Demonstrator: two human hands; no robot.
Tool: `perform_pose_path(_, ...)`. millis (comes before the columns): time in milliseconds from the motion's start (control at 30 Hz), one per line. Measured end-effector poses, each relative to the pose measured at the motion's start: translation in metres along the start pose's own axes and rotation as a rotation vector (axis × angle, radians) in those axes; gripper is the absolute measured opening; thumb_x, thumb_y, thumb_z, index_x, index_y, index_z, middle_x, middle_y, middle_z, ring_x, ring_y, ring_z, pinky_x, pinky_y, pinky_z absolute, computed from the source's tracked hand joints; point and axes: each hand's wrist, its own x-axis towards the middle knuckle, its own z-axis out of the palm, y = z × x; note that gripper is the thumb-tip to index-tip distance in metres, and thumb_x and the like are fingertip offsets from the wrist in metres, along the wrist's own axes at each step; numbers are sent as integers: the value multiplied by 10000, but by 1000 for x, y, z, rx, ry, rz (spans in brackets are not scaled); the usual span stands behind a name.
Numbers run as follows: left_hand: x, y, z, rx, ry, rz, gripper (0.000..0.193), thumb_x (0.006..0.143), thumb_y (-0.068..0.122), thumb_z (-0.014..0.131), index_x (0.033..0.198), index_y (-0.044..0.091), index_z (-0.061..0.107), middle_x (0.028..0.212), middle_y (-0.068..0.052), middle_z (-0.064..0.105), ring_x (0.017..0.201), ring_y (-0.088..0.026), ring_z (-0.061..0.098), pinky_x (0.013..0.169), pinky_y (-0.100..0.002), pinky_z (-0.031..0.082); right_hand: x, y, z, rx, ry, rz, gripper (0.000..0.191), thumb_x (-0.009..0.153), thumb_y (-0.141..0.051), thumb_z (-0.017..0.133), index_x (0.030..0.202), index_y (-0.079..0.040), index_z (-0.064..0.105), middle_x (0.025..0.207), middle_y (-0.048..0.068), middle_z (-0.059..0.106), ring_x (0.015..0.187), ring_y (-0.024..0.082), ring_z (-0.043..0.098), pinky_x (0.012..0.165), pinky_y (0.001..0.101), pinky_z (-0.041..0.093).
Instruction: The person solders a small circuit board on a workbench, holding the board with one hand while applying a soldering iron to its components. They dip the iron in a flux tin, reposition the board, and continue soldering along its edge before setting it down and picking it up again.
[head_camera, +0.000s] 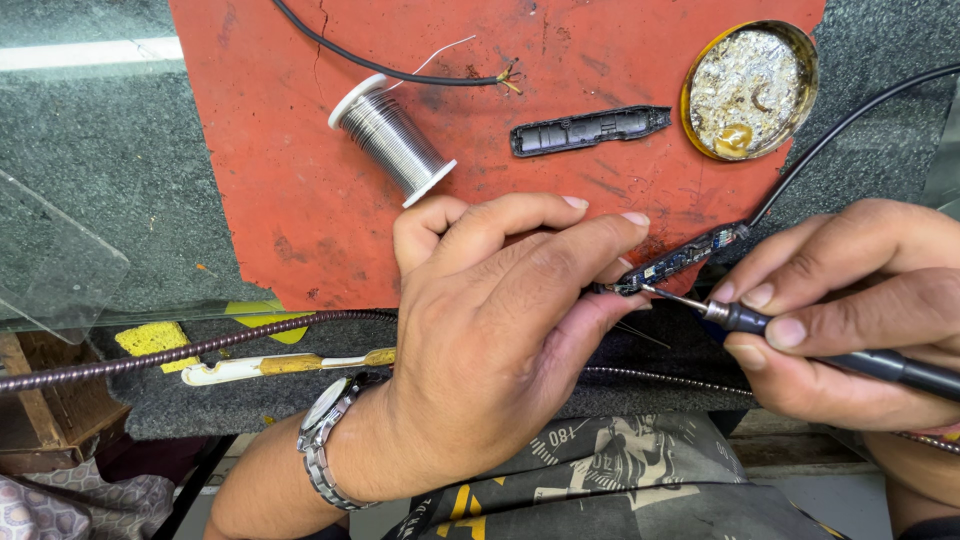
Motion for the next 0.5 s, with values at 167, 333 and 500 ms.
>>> perform_pose_path(167,1,0,0,-9,-1,-11,436,845,159,848,1226,93,645,1029,56,747,1107,-167,636,956,-391,329,-7,6,0,57,82,-23,206,773,-59,791,747,-97,590,935,43,614,855,223,743,705,294,679)
perform_pose_path(333,1,1,1,-8,7,-31,436,876,155,842,1256,108,634,1021,64,733,1133,-151,649,988,-373,341,0,10,6,73,-7,-182,183,770,-64,800,765,-109,623,921,18,606,821,198,730,726,337,679)
perform_pose_path(500,0,0,2,2,33,-34,459,867,141,851,1261,96,618,1006,60,726,1105,-160,649,985,-373,349,23,1,-1,-122,-219,-363,196,739,-88,852,792,-115,665,903,-8,625,848,186,708,740,376,607)
